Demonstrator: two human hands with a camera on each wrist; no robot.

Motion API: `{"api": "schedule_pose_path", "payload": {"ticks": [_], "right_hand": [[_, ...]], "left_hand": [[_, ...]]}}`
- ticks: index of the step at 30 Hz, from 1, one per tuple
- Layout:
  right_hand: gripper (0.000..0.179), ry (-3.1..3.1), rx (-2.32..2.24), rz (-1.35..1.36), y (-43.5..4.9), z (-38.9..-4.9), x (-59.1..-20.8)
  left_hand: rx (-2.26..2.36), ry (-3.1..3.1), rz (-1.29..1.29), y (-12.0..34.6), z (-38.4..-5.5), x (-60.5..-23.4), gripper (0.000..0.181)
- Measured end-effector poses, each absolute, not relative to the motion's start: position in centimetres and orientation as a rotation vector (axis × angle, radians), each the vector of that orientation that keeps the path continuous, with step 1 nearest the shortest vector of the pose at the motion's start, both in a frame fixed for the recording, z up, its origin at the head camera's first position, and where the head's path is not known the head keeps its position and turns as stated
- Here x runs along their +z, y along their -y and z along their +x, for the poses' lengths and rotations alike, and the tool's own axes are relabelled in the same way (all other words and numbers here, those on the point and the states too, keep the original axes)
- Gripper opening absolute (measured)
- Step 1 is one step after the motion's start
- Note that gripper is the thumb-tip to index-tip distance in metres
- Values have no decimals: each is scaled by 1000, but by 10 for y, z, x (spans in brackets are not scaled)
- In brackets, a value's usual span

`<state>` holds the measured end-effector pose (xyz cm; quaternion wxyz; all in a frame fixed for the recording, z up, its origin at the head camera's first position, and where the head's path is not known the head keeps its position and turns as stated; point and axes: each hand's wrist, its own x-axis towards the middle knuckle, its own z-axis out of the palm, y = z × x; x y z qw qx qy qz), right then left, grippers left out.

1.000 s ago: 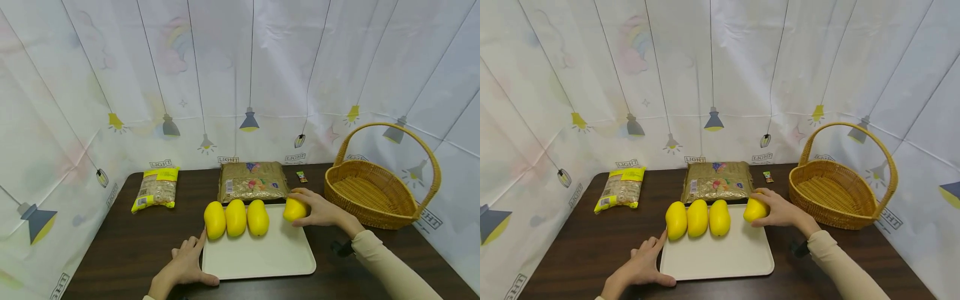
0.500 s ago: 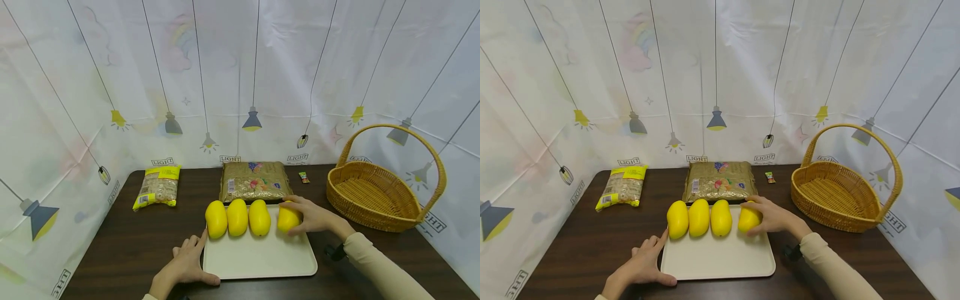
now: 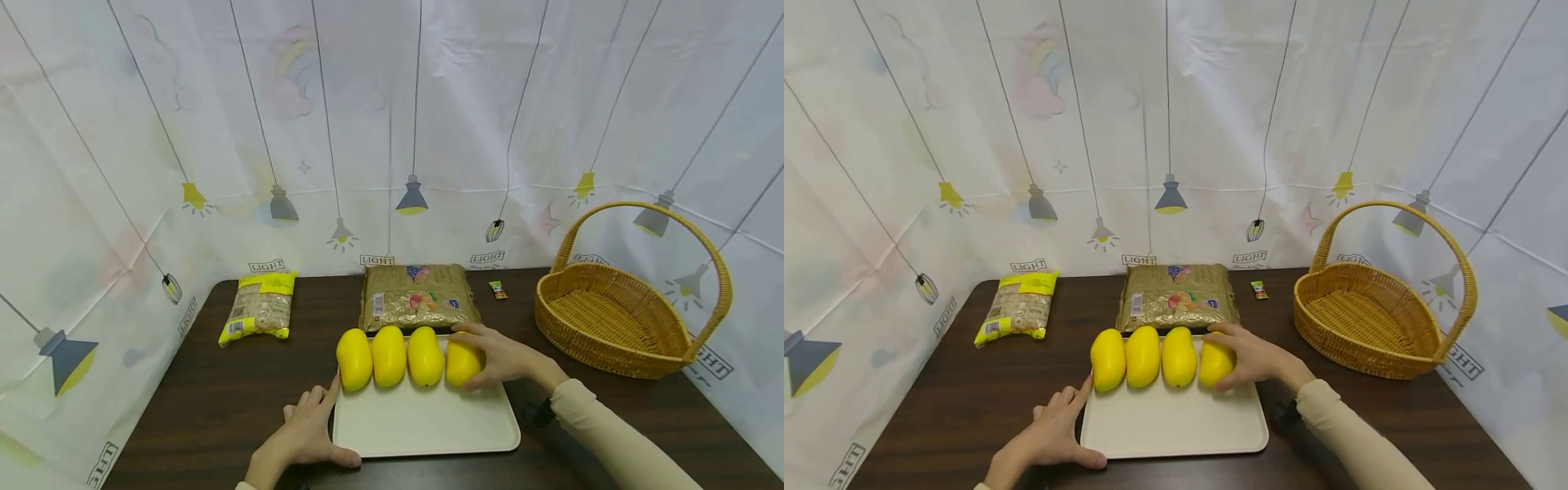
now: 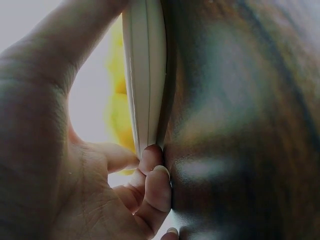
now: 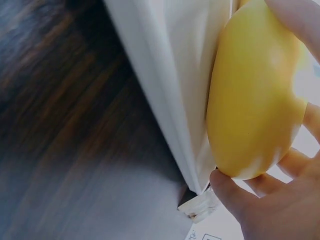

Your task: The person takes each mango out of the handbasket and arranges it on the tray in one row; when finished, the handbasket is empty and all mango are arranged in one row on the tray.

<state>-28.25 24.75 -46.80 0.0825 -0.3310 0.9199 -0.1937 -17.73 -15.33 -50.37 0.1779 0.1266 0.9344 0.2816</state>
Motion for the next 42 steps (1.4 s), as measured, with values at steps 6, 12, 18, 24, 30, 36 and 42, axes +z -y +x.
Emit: {"api": "schedule_pose_path", "payload": {"ticks": [6,12,18,24,30,36,42], "right_hand": [[95,-2740,-564,-1016,-242,-284,-466],[95,-2740,-555,-1032,-241,-284,-466],[95,-2751,-597,-1033,-243,-285,-466],[100,-2789,-644,-954,-248,-283,-468],[97,-2847,-694,-867,-254,-278,-465],[82,-2922,-714,-739,-266,-274,-457],[78,-3053,-659,-627,-281,-271,-448]], "left_hand": [[807,-2639,360,154,-177,-504,140],[804,-2643,356,156,-176,-503,142],[795,-2646,354,157,-177,-503,142],[785,-2646,366,158,-178,-503,142],[778,-2646,373,159,-181,-505,142],[743,-2649,389,160,-184,-503,142],[723,-2651,461,164,-193,-496,134]]}}
